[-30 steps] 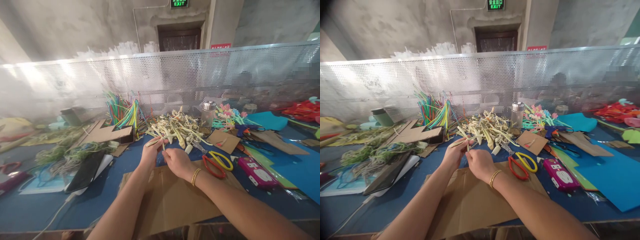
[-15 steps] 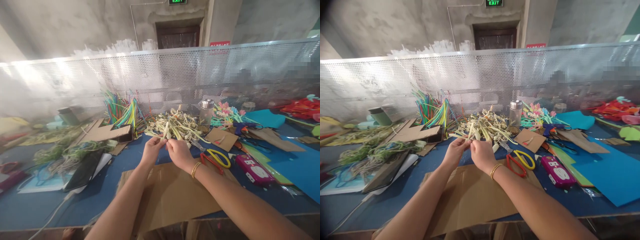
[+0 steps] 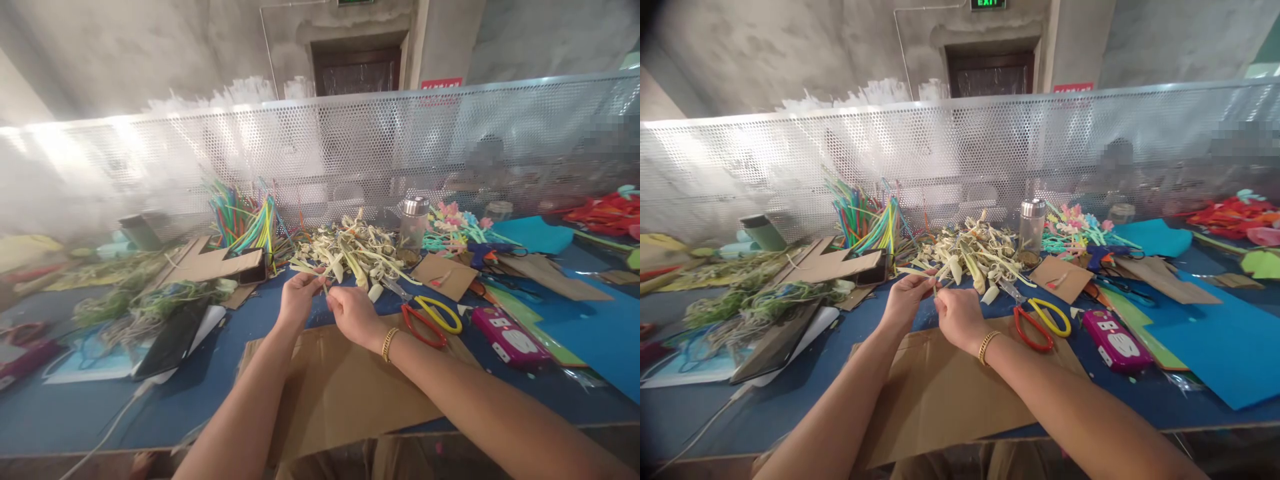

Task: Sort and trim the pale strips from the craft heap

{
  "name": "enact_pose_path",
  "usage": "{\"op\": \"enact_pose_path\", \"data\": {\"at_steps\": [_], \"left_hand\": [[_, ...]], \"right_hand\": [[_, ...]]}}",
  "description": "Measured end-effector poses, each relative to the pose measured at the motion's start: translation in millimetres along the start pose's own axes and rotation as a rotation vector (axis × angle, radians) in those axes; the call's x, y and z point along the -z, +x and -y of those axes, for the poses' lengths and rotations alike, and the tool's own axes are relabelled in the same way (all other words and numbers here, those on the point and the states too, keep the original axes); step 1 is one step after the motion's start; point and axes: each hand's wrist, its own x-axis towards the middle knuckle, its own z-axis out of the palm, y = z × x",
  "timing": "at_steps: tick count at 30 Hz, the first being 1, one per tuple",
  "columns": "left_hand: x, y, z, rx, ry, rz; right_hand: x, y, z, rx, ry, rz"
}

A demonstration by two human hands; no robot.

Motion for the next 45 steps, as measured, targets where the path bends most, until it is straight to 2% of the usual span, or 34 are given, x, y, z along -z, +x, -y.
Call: {"op": "enact_pose_path", "data": {"at_steps": [2, 4, 7, 9, 10, 11, 15, 17, 22, 25, 26, 28, 30, 31, 34, 37, 40, 45], "left_hand": [[3.6, 3.5, 0.8, -0.005, 0.093, 0.036], [8.9, 7.4, 0.0, -0.079, 0.248, -0.004], [16.4, 9.9, -4.8, -0.297, 0.467, -0.273], [17.8, 7.5, -8.6, -0.375, 0.505, -0.421], [16.8, 5.2, -10.0, -0.368, 0.494, -0.419], [14.7, 2.5, -10.9, -0.335, 0.473, -0.363], [-0.6, -7.5, -9.6, -0.163, 0.417, 0.081], [-9.5, -10.1, -7.8, -0.144, 0.322, 0.160], [-21.0, -11.5, -6.6, 0.012, -0.192, 0.134], [-16.2, -8.1, -6.0, 0.046, -0.312, 0.038], [-13.7, -6.6, -5.7, 0.035, -0.317, -0.003], [-10.0, -4.1, -5.0, 0.015, -0.280, -0.056], [-9.6, -3.8, -4.7, 0.024, -0.214, -0.034], [-10.6, -4.5, -4.8, 0.034, -0.188, 0.003], [-15.6, -7.8, -6.4, 0.066, -0.191, 0.097], [-16.6, -8.9, -8.5, 0.118, -0.234, 0.102], [-12.6, -6.5, -8.9, 0.154, -0.204, 0.100], [-7.6, -2.7, -5.2, 0.104, -0.120, 0.051]], "right_hand": [[-0.9, 0.9, -2.6, -0.026, 0.059, -0.007], [-1.2, 3.2, -8.0, -0.082, 0.118, -0.063], [-0.7, 8.1, -19.6, -0.180, 0.174, -0.201], [-0.1, 10.6, -26.2, -0.222, 0.202, -0.257], [0.2, 11.2, -28.3, -0.229, 0.216, -0.271], [0.6, 11.5, -29.2, -0.226, 0.229, -0.281], [1.4, 10.3, -23.9, -0.148, 0.303, -0.315], [0.2, 8.9, -18.5, -0.106, 0.351, -0.287], [-5.4, 4.6, -7.8, -0.048, 0.434, -0.084], [-0.4, 3.3, -7.4, -0.071, 0.340, -0.026], [3.7, 3.8, -8.5, -0.076, 0.259, -0.068], [14.1, 6.0, -12.2, -0.047, 0.065, -0.236], [23.6, 9.0, -16.5, 0.018, -0.110, -0.399], [26.7, 10.2, -18.3, 0.052, -0.176, -0.429], [27.9, 11.5, -21.2, 0.125, -0.307, -0.317], [23.7, 10.5, -20.0, 0.159, -0.343, -0.171], [23.5, 10.5, -18.9, 0.159, -0.323, -0.132], [28.0, 11.6, -22.1, 0.158, -0.267, -0.118]]}}
